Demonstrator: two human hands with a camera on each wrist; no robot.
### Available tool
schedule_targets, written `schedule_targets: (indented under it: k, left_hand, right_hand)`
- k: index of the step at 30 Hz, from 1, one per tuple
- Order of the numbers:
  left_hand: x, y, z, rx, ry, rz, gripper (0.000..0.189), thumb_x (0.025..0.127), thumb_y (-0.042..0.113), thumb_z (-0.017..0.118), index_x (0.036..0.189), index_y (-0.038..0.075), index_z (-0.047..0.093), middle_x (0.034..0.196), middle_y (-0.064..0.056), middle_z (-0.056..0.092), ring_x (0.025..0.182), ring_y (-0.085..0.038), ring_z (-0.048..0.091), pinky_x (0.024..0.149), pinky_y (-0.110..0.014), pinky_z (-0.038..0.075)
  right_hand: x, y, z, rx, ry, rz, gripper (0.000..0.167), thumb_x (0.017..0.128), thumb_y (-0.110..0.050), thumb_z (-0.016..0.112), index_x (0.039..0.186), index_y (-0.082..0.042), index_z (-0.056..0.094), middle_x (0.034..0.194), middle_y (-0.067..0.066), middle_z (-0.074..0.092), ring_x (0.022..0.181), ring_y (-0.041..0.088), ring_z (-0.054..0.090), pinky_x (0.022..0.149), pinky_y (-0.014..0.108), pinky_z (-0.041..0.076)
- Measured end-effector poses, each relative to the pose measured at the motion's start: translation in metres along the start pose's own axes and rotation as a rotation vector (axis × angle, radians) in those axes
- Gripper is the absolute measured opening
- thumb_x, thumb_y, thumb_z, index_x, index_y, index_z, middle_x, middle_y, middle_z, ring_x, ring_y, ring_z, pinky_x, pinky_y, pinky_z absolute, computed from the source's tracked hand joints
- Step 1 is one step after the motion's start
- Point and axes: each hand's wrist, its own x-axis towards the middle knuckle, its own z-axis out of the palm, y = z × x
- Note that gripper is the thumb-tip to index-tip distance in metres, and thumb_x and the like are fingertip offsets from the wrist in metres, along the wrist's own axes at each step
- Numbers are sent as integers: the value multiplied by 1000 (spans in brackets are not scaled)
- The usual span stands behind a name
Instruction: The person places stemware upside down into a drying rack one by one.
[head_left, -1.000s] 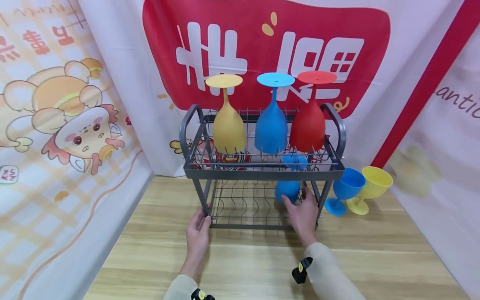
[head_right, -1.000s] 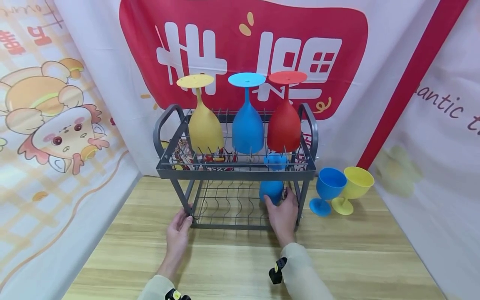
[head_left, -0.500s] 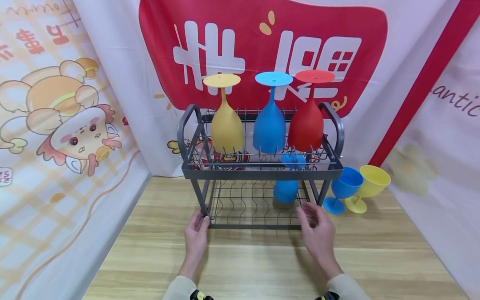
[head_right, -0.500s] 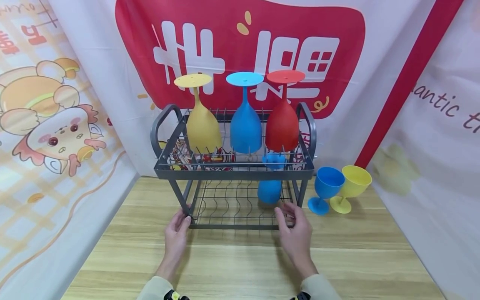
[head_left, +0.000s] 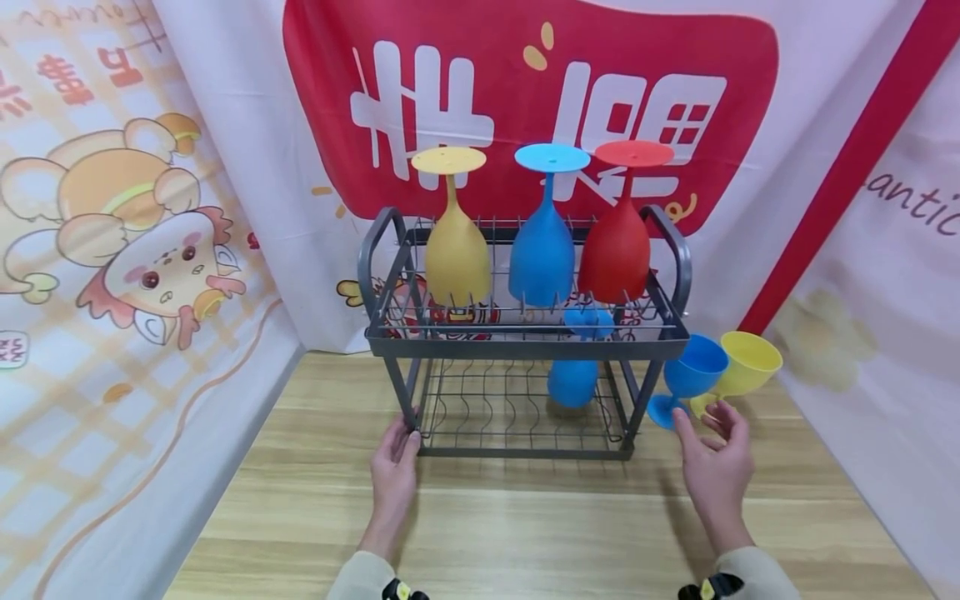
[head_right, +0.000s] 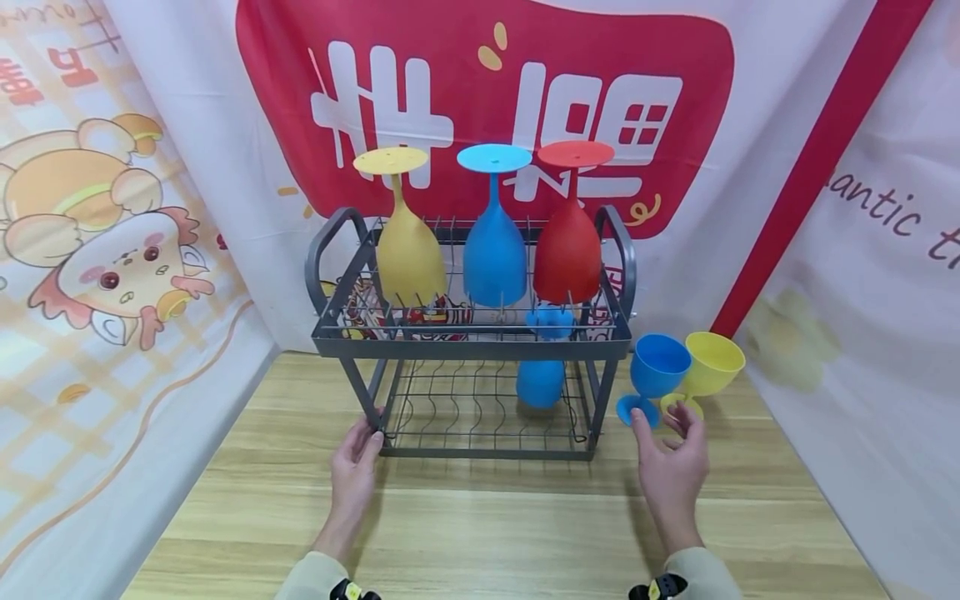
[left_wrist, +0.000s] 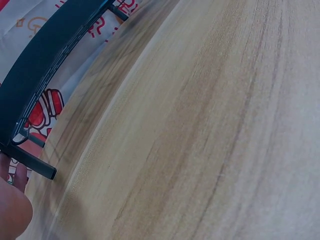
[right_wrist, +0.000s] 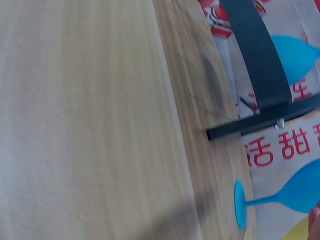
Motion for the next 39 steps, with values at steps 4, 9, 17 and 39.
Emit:
schedule_targets:
  k: [4, 9, 17, 39]
  left_hand:
    - [0, -1, 0, -12, -1, 2, 45, 105, 3, 59, 149, 5, 56, 156, -17, 57, 147, -33, 55, 107, -10, 47]
    - [-1, 0, -1, -10, -14, 5, 44, 105, 3, 59, 149, 7, 56, 156, -14, 58, 147, -32, 55, 108, -9, 46]
    - [0, 0, 1, -15, -25, 14, 45, 105, 2, 58, 149, 6, 56, 156, -12, 58, 148, -28, 54, 110, -12, 46]
    - [1, 3, -1, -13, -18, -3, 45, 105, 4, 58, 150, 6, 56, 157, -12, 58, 148, -28, 54, 111, -14, 46]
  right_hand:
    - [13, 3, -2, -61, -42, 95, 91, 92, -59, 76, 163, -21, 34, 161, 8, 48, 143, 26, 49, 111, 33, 49]
    - [26, 8, -1, -103, -93, 153, 103, 91, -64, 74, 169, -22, 22, 172, 8, 36, 153, 34, 41, 123, 59, 43]
    - [46, 11, 8, -102, -138, 197, 106, 92, -60, 74, 171, -22, 15, 176, 9, 28, 158, 38, 35, 126, 62, 38]
    - [81, 1, 30, -139, -219, 254, 107, 96, -59, 70, 171, -19, 6, 178, 14, 20, 162, 41, 26, 129, 65, 30]
